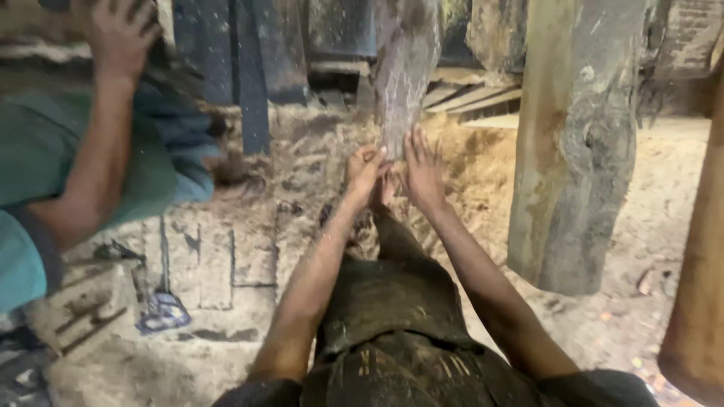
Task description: The person positions and guides a wood log through a large mechanical saw, then removes the resulting slab and repeats the process with additional wood pieces.
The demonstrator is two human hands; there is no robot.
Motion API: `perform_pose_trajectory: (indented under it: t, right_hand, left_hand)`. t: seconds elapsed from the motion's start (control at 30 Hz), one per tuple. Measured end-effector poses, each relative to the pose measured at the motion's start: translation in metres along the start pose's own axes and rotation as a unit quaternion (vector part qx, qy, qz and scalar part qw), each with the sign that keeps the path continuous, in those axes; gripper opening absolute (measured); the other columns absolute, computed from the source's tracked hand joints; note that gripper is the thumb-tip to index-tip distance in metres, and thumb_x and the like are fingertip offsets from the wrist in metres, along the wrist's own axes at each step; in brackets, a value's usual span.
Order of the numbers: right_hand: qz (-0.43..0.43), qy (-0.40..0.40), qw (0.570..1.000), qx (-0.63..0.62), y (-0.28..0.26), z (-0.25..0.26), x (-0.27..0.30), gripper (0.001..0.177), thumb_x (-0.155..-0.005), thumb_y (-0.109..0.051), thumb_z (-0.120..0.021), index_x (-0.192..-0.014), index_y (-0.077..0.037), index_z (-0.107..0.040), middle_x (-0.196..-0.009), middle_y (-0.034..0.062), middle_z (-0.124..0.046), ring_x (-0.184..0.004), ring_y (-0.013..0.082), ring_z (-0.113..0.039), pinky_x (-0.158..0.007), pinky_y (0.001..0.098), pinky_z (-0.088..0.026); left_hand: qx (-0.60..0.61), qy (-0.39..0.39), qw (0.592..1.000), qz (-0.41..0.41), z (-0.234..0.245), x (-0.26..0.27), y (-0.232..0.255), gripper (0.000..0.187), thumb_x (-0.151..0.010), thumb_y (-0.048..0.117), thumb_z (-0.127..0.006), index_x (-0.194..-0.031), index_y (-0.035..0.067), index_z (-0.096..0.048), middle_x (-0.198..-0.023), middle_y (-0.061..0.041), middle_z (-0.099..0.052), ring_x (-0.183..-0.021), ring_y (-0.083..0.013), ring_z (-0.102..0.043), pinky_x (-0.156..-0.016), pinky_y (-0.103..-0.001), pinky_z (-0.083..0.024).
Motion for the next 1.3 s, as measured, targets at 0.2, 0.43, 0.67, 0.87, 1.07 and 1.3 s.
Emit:
perform_pose_trajectory:
  t: [0.2,0.43,0.67,0.87,1.07,1.3]
  right_hand:
    - [-0.001,-0.013,0.999,0.030,0.027,-0.012,-0.052,0.071,-0.104,-0.040,-0.057,-0.163,-0.012,-0.032,-0.172,0.0103,-0.018,-0.160,0.0264,-0.019,-0.126,0.0665,0.001]
    - [0.005,0.027,0.999,0.042,0.051,0.005,-0.112,0.076,-0.099,-0.040,-0.063,-0.164,-0.016,-0.031,-0.171,0.0073,-0.021,-0.159,0.0297,-0.013,-0.118,0.0662,0.013]
    - [-0.020,0.039,0.999,0.021,0.084,0.018,-0.212,0.075,-0.099,-0.036,-0.069,-0.163,-0.020,-0.034,-0.171,0.0043,-0.025,-0.158,0.0329,-0.015,-0.118,0.0688,0.012]
    - [-0.044,0.109,0.991,-0.060,0.056,0.073,-0.254,0.068,-0.105,-0.038,-0.065,-0.161,-0.015,-0.036,-0.169,0.0052,-0.034,-0.159,0.0323,-0.029,-0.127,0.0646,0.001]
    - [0.063,0.105,0.933,-0.340,-0.108,0.068,-0.086,0.063,-0.116,-0.042,-0.037,-0.164,-0.002,-0.030,-0.170,0.0239,-0.035,-0.159,0.0416,-0.036,-0.131,0.0578,-0.028]
    - [-0.004,0.096,0.923,-0.372,-0.113,0.031,-0.075,0.067,-0.108,-0.039,-0.051,-0.160,-0.002,-0.032,-0.157,0.0294,-0.049,-0.142,0.0458,-0.048,-0.118,0.0568,-0.037]
  left_hand:
    - [-0.061,0.042,0.997,0.017,-0.011,-0.027,0.028,0.031,-0.098,0.015,-0.066,-0.121,-0.006,-0.064,-0.116,-0.025,-0.073,-0.098,-0.0294,-0.078,-0.076,-0.041,-0.062]
    - [-0.015,0.119,0.987,-0.103,0.029,0.003,0.096,0.049,-0.097,0.033,-0.063,-0.134,0.001,-0.057,-0.125,-0.019,-0.069,-0.118,-0.0302,-0.069,-0.103,-0.046,-0.059]
    - [0.177,0.200,0.956,-0.123,0.072,-0.005,0.164,0.087,-0.084,0.056,-0.073,-0.142,-0.003,-0.047,-0.144,-0.026,-0.052,-0.135,-0.0324,-0.057,-0.113,-0.051,-0.052]
    - [0.240,0.226,0.939,-0.096,0.067,-0.028,0.174,0.093,-0.075,0.044,-0.085,-0.142,-0.007,-0.045,-0.144,-0.029,-0.046,-0.137,-0.0374,-0.054,-0.102,-0.047,-0.055]
    - [0.135,0.241,0.961,0.033,0.096,0.071,0.052,0.081,-0.093,0.043,-0.074,-0.154,0.000,-0.042,-0.142,-0.014,-0.055,-0.119,-0.0210,-0.061,-0.093,-0.032,-0.057]
    - [0.252,0.181,0.948,0.074,0.084,0.039,-0.019,0.074,-0.094,0.052,-0.066,-0.149,0.006,-0.048,-0.125,-0.008,-0.063,-0.096,-0.0175,-0.064,-0.080,-0.029,-0.056]
Point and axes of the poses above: each hand's wrist, its own x-axis away from the middle knuckle, its own z-axis out of the back of the hand, y = z × x, the point moved 10 cm from there along -x, towards the middle knuckle
